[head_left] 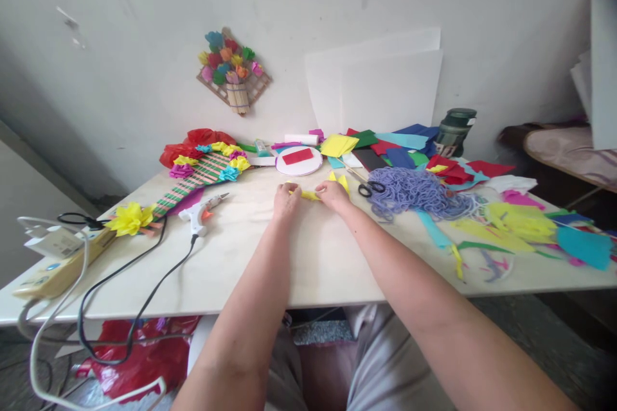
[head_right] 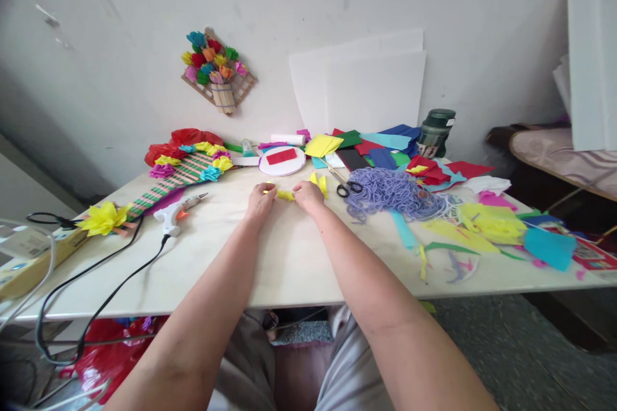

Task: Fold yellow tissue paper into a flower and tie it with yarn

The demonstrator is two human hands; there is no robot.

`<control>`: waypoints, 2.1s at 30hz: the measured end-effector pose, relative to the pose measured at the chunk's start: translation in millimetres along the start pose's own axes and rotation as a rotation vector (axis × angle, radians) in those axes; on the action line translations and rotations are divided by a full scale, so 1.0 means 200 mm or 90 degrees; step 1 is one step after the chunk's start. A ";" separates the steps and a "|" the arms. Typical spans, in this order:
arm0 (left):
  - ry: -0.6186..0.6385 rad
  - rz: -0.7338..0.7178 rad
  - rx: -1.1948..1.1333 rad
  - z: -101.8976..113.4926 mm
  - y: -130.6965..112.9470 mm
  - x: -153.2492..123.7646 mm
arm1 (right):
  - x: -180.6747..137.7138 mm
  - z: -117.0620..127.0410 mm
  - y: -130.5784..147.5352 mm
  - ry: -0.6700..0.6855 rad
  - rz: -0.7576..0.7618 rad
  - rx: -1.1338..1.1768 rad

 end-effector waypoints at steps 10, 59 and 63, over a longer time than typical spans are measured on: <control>0.044 -0.145 0.115 -0.03 -0.07 -0.08 | -0.01 -0.01 0.04 0.029 0.070 -0.137; 0.032 -0.201 0.329 -0.07 -0.10 -0.13 | 0.00 0.18 -0.10 0.192 -0.030 -0.395; 0.007 -0.238 0.376 -0.08 -0.10 -0.15 | 0.01 0.18 -0.10 0.181 -0.031 -0.400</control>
Point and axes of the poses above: each hand's wrist, its own x-axis towards the middle knuckle, its own z-axis out of the back of the hand, y = z × x, the point moved 5 cm from there along x, towards the middle knuckle, and after that the axes turned 14 degrees about z, right-handed, at the moved point
